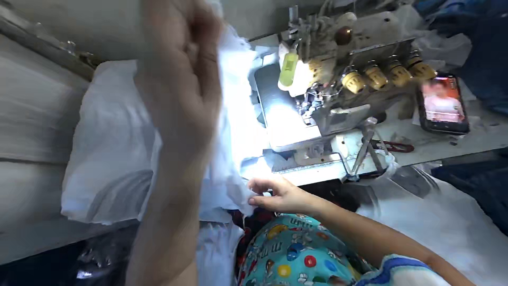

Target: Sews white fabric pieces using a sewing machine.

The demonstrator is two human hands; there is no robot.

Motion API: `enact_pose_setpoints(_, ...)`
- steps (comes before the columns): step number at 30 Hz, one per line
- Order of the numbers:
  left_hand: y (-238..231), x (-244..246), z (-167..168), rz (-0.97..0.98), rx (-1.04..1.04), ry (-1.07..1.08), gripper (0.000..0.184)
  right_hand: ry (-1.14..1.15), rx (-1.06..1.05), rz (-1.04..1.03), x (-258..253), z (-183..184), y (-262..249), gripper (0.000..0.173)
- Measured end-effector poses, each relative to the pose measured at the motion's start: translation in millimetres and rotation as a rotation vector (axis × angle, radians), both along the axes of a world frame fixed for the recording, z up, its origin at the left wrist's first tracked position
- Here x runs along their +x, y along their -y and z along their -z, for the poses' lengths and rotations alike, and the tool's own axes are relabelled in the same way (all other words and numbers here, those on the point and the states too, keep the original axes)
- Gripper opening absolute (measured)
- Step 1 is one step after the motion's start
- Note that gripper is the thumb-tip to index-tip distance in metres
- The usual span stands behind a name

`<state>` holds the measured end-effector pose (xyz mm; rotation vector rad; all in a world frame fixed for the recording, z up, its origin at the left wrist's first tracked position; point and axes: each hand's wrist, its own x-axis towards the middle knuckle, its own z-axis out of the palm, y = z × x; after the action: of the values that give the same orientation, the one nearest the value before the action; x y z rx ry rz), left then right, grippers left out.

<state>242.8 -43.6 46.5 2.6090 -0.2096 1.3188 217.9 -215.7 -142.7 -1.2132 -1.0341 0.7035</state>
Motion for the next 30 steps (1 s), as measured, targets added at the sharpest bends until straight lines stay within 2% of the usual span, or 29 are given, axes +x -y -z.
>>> enact_pose_setpoints(2,-51,-13,2,-0.165,-0.029,-0.029,0.035,-0.155,-0.063,-0.116,-1,6,5,0.018)
enact_pose_setpoints(5,-124,-45,37,-0.407,-0.241,-0.142,0.046,-0.306,-0.133,-0.171,3,11,14,0.012)
enact_pose_setpoints(8,-165,-70,88,-0.611,-0.557,-0.41,0.051,-0.271,-0.104,-0.13,7,22,25,0.015)
enact_pose_setpoints(10,-179,-79,110,-0.621,-0.651,-0.536,0.05,-0.241,-0.058,-0.118,9,27,32,0.017)
enact_pose_setpoints(12,-174,-80,110,-0.57,-0.687,-0.587,0.048,-0.254,-0.05,-0.11,11,25,44,0.021)
enact_pose_setpoints(14,-168,-79,105,-0.561,-0.676,-0.595,0.05,-0.322,-0.034,-0.09,12,22,58,0.016)
enact_pose_setpoints(16,-178,-80,111,-0.552,-0.547,-0.504,0.057,-0.393,-0.002,-0.09,16,24,70,0.009)
enact_pose_setpoints(18,-174,-76,109,-0.507,-0.403,-0.397,0.061,-0.436,0.011,-0.083,21,22,81,0.01)
enact_pose_setpoints(20,-131,-65,92,-0.381,-0.278,-0.379,0.055,-0.453,0.035,-0.07,26,18,89,0.008)
enact_pose_setpoints(23,-69,-45,77,-0.162,-0.165,-0.511,0.033,-0.458,0.019,-0.035,31,10,95,0.001)
enact_pose_setpoints(25,-58,-33,84,-0.087,-0.188,-0.606,0.021,-0.435,-0.004,-0.01,32,7,97,0.006)
enact_pose_setpoints(30,-67,-23,94,-0.174,-0.217,-0.778,0.021,-0.446,0.048,0.076,27,11,94,0.008)
